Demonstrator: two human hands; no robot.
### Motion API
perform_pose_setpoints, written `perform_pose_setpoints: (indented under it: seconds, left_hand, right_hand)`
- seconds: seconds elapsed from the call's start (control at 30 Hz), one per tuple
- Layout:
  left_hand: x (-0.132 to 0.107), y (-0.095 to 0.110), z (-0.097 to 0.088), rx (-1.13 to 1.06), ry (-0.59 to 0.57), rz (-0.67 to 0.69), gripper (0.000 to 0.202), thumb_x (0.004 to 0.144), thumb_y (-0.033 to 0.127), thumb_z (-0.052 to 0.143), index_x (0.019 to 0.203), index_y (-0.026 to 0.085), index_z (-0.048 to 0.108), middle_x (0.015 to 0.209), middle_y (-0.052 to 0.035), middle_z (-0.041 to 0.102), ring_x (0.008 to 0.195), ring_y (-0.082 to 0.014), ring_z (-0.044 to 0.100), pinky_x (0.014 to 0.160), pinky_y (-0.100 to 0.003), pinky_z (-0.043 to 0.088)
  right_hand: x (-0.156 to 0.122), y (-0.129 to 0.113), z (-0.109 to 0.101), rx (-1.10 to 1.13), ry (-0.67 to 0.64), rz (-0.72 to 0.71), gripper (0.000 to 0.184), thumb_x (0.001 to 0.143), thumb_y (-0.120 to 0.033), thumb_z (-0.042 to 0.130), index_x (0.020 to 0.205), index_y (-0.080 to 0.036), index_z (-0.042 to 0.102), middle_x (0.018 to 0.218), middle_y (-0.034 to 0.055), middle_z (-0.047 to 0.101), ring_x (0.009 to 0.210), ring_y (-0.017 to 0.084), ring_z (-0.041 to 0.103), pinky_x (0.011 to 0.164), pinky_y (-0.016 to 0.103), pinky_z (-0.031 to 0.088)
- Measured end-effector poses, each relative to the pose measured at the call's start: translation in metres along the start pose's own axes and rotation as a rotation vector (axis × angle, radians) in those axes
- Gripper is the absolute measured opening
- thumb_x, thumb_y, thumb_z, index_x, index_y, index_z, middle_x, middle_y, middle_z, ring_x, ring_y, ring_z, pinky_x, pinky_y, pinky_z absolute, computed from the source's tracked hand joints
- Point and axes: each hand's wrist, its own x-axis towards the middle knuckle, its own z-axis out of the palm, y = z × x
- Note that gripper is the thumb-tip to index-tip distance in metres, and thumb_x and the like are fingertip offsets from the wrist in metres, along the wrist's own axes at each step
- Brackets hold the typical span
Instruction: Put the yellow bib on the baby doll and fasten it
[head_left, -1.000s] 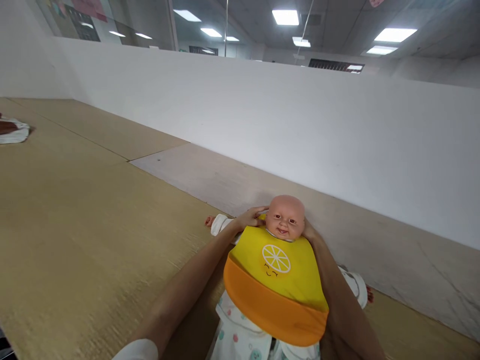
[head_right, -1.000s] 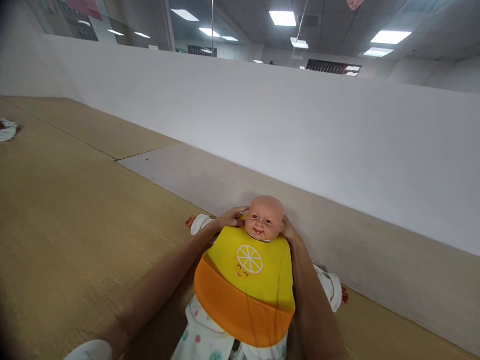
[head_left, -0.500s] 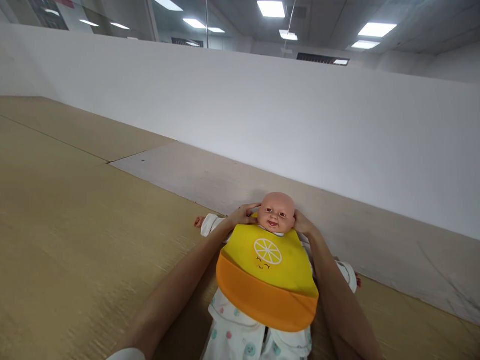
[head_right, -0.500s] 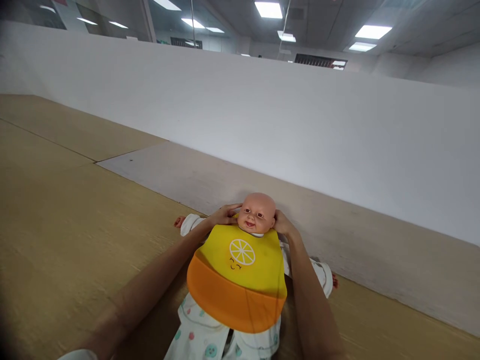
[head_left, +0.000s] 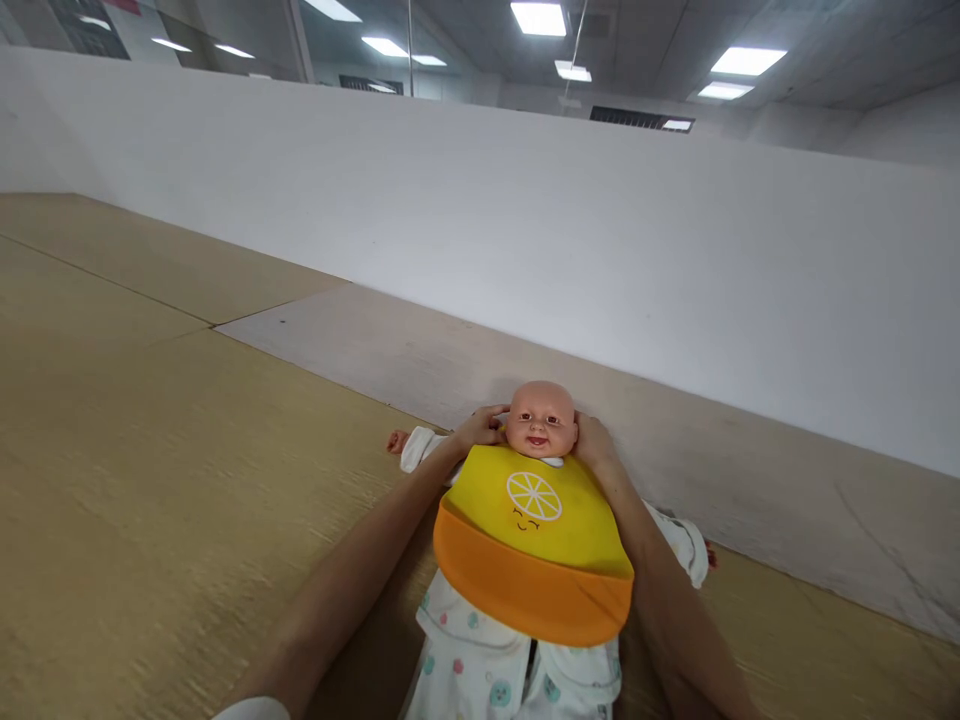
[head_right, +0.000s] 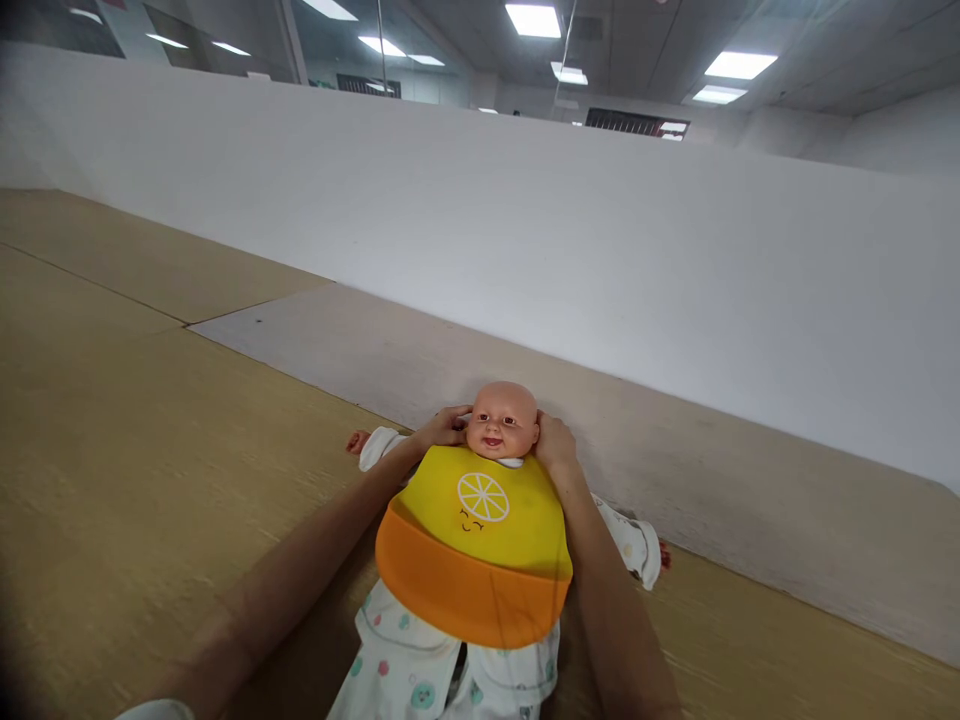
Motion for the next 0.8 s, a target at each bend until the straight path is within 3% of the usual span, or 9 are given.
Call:
perform_pose_setpoints:
  seconds: [0.1, 0.2, 0.33, 0.5, 0.8]
  left_hand:
    - [-0.001, 0.003, 0.001, -0.018, 0.032, 0.013, 0.048, 0.052, 0.022, 0.058, 0.098, 0.009, 0.061, 0.071, -0.0001, 0.06, 0.061, -0.012, 0.049, 0.054, -0.02, 0.034]
    - [-0.001, 0.005, 0.002, -0.032, 0.045, 0.031, 0.029, 0.05, 0.021, 0.058, 0.077, 0.011, 0.061, 0.067, 0.0007, 0.057, 0.061, -0.011, 0.047, 0.056, -0.02, 0.034]
    - [-0.002, 0.006, 0.002, -0.069, 0.034, 0.036, 0.024, 0.051, 0.025, 0.062, 0.071, 0.012, 0.057, 0.062, 0.0034, 0.051, 0.057, -0.0089, 0.043, 0.053, -0.02, 0.032]
    - [-0.006, 0.011, 0.003, -0.119, 0.066, 0.039, 0.03, 0.057, 0.034, 0.068, 0.074, 0.013, 0.055, 0.058, 0.0062, 0.044, 0.051, -0.0062, 0.036, 0.049, -0.019, 0.027]
    - [-0.009, 0.021, 0.006, -0.211, 0.109, 0.038, 0.033, 0.052, 0.033, 0.074, 0.069, 0.014, 0.053, 0.056, 0.0056, 0.048, 0.05, -0.007, 0.042, 0.049, -0.019, 0.03]
  right_hand:
    - [0.0, -0.005, -0.004, 0.002, -0.018, 0.004, 0.039, 0.066, -0.023, 0.061, 0.103, -0.012, 0.066, 0.1, 0.0204, 0.066, 0.094, 0.034, 0.062, 0.083, 0.037, 0.046]
    - [0.002, 0.0, -0.011, 0.097, -0.162, -0.112, 0.039, 0.061, -0.015, 0.058, 0.1, -0.013, 0.067, 0.106, 0.0119, 0.066, 0.1, 0.027, 0.06, 0.084, 0.028, 0.047]
    - [0.005, 0.012, -0.019, 0.2, -0.31, -0.213, 0.048, 0.058, -0.013, 0.055, 0.105, -0.01, 0.064, 0.108, 0.0063, 0.065, 0.098, 0.021, 0.06, 0.082, 0.024, 0.048]
    - [0.01, 0.02, -0.016, 0.178, -0.249, -0.206, 0.045, 0.057, -0.01, 0.046, 0.097, -0.007, 0.066, 0.1, 0.0107, 0.067, 0.091, 0.024, 0.061, 0.079, 0.029, 0.048]
    - [0.009, 0.017, -0.006, 0.163, -0.129, -0.215, 0.046, 0.059, -0.009, 0.045, 0.099, -0.007, 0.068, 0.101, 0.0098, 0.068, 0.085, 0.022, 0.062, 0.071, 0.024, 0.047]
